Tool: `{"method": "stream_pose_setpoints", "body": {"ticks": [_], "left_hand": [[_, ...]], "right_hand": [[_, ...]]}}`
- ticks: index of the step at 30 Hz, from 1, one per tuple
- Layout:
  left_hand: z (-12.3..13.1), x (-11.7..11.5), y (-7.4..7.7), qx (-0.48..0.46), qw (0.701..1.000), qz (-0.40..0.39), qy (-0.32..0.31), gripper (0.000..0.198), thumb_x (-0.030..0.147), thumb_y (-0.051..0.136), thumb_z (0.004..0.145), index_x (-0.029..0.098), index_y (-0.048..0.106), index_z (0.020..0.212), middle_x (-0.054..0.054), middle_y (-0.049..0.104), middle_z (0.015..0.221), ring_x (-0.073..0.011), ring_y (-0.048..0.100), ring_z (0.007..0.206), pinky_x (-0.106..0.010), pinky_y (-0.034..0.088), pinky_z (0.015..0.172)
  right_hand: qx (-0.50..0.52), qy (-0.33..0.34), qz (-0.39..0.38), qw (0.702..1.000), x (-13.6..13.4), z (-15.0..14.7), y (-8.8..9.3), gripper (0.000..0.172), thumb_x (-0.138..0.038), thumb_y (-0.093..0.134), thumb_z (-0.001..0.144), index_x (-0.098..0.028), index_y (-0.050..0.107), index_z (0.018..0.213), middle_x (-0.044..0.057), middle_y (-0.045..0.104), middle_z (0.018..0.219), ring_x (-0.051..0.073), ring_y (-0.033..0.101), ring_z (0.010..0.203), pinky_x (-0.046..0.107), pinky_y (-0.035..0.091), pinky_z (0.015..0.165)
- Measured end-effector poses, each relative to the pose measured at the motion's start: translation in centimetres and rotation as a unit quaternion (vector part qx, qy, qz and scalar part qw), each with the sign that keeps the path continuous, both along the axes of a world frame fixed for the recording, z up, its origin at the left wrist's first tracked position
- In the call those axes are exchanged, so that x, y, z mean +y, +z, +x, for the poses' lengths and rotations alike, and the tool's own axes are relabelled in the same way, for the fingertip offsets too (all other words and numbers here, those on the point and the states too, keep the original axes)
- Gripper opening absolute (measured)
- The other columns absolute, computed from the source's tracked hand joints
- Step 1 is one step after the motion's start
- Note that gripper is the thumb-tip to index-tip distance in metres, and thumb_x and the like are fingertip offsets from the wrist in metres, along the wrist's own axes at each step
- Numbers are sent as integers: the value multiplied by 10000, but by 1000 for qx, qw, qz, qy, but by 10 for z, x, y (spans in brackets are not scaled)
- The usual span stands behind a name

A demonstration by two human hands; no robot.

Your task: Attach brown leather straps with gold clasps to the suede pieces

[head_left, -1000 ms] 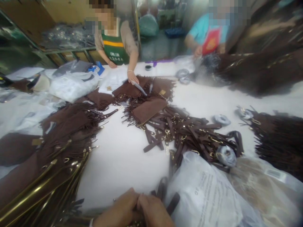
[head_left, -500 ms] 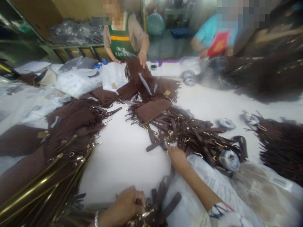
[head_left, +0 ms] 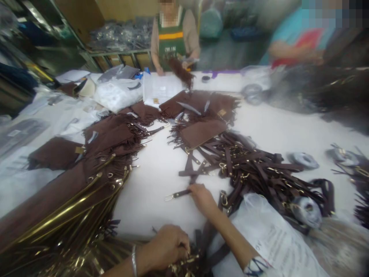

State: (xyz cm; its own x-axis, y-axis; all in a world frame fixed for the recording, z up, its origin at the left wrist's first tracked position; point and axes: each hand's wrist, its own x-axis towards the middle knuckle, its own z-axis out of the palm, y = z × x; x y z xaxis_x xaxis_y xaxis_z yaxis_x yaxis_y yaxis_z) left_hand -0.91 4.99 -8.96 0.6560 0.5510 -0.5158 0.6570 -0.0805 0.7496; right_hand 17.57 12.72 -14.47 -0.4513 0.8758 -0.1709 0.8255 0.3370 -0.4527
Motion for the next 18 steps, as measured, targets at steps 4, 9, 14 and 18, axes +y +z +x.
{"method": "stream_pose_setpoints", "body": {"ticks": [4, 9, 14, 18], "left_hand": [[3, 6, 6, -45, 998, 23, -34, 93, 136, 694, 778, 221, 729, 782, 21, 746, 836, -160, 676, 848, -220, 442, 812], [7, 11, 22, -15, 992, 63, -109, 113, 134, 629, 819, 219, 674, 760, 22, 732, 820, -184, 677, 855, -307, 411, 888], [5, 5, 16, 56, 995, 60, -52, 136, 157, 604, 804, 237, 710, 776, 5, 752, 838, -223, 661, 868, -349, 418, 871], [0, 3, 6, 64, 996, -35, 54, 117, 236, 632, 762, 254, 747, 775, 26, 742, 749, -177, 629, 688, -268, 415, 685]], "right_hand": [[4, 106, 24, 994, 11, -17, 3, 261, -213, 615, 904, -195, 595, 1163, 91, 638, 1032, 278, 522, 1025, 390, 404, 872], [1, 142, 32, 989, 8, -66, -5, 162, -124, 485, 939, -114, 597, 1055, 151, 611, 1031, 288, 506, 1011, 429, 382, 878], [24, 87, -11, 996, -6, -53, -4, 117, -103, 456, 940, -130, 568, 959, 126, 628, 977, 255, 565, 925, 375, 407, 813], [77, 19, -80, 994, -40, -10, 15, 87, -179, 429, 986, -185, 508, 1021, -14, 633, 782, 140, 599, 681, 230, 404, 611]]}}
